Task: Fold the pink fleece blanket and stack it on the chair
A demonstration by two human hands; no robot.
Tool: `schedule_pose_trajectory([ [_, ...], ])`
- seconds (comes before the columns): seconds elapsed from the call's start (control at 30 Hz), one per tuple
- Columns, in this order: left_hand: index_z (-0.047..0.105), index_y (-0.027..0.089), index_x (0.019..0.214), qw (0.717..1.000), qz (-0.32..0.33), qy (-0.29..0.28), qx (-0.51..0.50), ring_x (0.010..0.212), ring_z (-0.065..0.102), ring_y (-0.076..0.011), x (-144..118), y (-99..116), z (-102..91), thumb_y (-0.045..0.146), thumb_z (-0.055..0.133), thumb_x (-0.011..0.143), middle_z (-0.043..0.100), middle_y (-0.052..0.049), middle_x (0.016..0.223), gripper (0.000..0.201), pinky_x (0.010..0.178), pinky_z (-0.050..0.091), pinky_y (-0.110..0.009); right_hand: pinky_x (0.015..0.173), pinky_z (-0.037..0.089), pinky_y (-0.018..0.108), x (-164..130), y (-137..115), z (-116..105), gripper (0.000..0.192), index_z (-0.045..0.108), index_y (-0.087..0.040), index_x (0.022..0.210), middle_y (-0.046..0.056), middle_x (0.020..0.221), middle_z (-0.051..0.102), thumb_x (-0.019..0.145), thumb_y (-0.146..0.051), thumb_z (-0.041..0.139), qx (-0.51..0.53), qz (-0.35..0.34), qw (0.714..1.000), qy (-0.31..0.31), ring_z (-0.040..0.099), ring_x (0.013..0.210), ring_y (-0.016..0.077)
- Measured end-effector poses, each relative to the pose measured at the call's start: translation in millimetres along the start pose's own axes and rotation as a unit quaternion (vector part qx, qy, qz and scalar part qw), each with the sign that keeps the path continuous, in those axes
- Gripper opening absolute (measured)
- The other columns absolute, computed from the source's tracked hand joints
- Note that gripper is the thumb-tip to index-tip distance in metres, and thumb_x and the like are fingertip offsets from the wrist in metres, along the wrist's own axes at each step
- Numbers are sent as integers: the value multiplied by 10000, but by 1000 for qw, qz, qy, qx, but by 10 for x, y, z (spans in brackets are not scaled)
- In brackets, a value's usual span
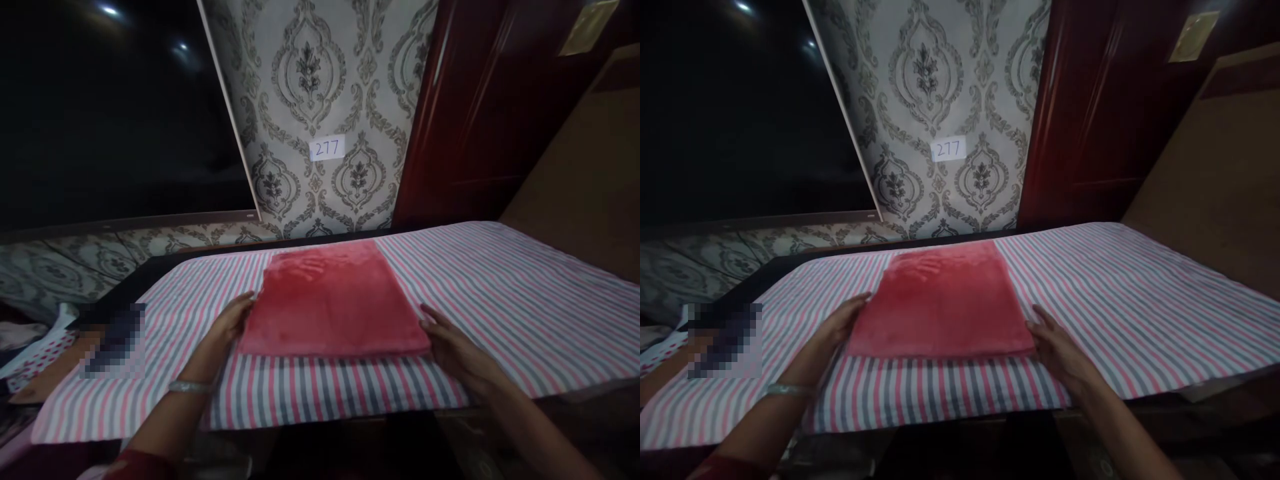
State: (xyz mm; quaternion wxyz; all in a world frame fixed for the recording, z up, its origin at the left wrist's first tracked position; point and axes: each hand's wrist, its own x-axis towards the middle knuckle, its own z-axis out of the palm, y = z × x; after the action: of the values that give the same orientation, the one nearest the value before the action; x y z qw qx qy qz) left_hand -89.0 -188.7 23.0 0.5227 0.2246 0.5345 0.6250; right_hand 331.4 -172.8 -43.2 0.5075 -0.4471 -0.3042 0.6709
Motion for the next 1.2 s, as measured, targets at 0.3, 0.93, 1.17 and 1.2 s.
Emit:
schedule_pose_trajectory([
  [0.3, 450, 203, 1461, 988, -13, 6, 153, 900, 748, -237, 53, -220, -81, 314, 823, 759, 744, -132, 1127, 803, 712, 591, -276, 719, 596, 292, 203, -87, 94, 752, 378, -250, 1501, 77, 1037, 753, 841, -353, 722, -72, 27, 997, 3, 733, 890, 219],
  [0.93, 331, 305, 1550, 984, 95, -82, 129, 1379, 486, -344, 170, -622, -260, 414, 852, 678, 354, -103, 1616, 1022, 1074, 495, -396, 923, 582, 451, 600, 266, 14, 969, 349, -339, 1553, 113, 1361, 617, 729, -606, 784, -202, -83, 976, -5, 655, 1158, 329],
  [1.17, 266, 289, 1578, 989, 27, -68, 132, 1350, 520, -335, 126, -397, -179, 410, 864, 627, 383, -120, 1597, 1130, 1075, 489, -421, 1012, 530, 413, 436, 71, 315, 950, 341, -352, 1546, 44, 1467, 545, 717, -419, 801, -110, -57, 989, -85, 623, 1218, 275],
  [1.2, 298, 306, 1567, 986, 39, -62, 150, 1372, 495, -336, 124, -341, -165, 411, 874, 597, 369, -97, 1607, 1133, 1092, 474, -416, 1028, 514, 432, 413, 38, 371, 954, 369, -337, 1535, 47, 1439, 572, 688, -393, 805, -94, -63, 988, -104, 629, 1206, 283],
])
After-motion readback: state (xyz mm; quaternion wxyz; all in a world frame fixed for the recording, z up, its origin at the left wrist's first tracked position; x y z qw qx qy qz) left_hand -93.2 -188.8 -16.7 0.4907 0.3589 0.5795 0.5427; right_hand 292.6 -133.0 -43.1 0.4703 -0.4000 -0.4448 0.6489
